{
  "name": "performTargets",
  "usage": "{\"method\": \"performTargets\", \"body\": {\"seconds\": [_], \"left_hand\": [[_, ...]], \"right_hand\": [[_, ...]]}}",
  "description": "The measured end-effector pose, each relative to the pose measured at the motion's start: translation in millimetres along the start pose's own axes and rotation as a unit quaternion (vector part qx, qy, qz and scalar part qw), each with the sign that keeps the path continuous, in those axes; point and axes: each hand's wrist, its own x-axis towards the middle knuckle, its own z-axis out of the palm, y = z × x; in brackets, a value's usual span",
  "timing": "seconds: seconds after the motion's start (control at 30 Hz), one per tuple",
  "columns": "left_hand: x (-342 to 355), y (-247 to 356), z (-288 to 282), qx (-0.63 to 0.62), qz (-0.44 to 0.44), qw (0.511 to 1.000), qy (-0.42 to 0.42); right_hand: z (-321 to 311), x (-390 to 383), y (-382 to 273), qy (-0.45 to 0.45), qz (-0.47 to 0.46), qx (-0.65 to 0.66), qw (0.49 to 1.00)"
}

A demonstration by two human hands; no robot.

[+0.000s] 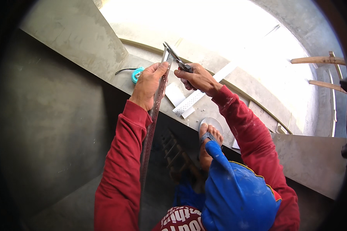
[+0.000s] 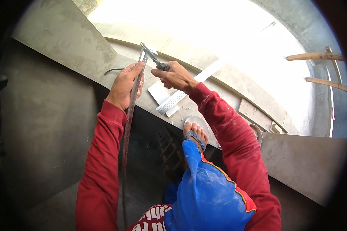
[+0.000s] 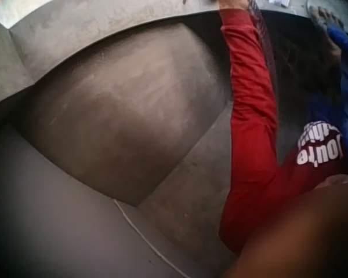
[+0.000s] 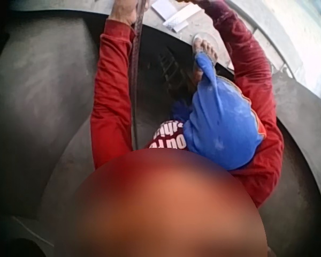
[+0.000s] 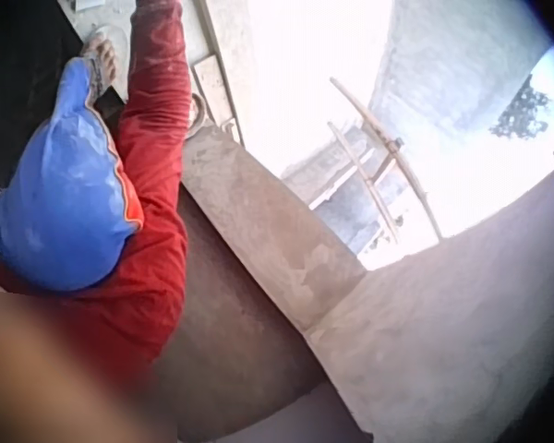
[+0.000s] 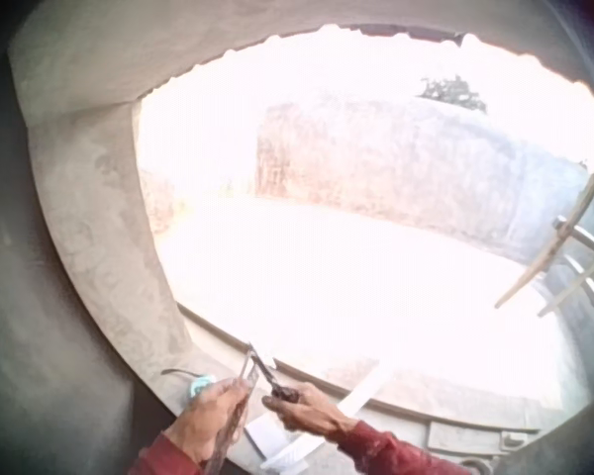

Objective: The person measures a curved wall section with a tape measure, then uses tin snips to cut a perforated metal strip to length. They repeatedly test-fit the cut piece against the wall, trim it further, and re-measure until the strip fits the curved surface.

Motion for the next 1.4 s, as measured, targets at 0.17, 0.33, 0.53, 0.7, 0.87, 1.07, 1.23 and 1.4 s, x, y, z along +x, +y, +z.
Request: {"method": "performTargets", "body": {"seconds": [0.17, 0.33, 0.53, 0.7, 0.87, 1.07, 1.23, 1.4], "left_hand": [[-7, -6, -4, 0.092, 0.049, 0.994, 0.014], [-10, -10, -7, 0.162, 0.068, 0.984, 0.024], [-9, -16, -11, 0.167, 0.074, 0.983, 0.018], [-7, -20, -18, 0.179, 0.065, 0.982, 0.005], [-5, -26, -19, 0.177, 0.043, 0.983, 0.008], [-7, -31, -21, 0.241, 0.062, 0.968, 0.02], [-17, -35, -22, 0.321, 0.144, 0.933, 0.073], [-30, -36, -29, 0.268, 0.12, 0.954, 0.051]], "right_hand": [[-9, -2, -1, -0.04, -0.01, -0.012, 0.999], [-1, -3, 1, -0.018, -0.044, -0.086, 0.995], [0, -7, -1, 0.018, -0.066, -0.173, 0.982], [1, -6, 2, 0.044, -0.04, -0.184, 0.981], [-7, 2, 7, 0.118, -0.042, -0.109, 0.986], [-2, -11, 22, 0.086, -0.048, -0.121, 0.988], [-1, -25, 20, 0.07, -0.039, -0.123, 0.989], [-4, -44, 19, 0.123, -0.045, -0.216, 0.968]]}}
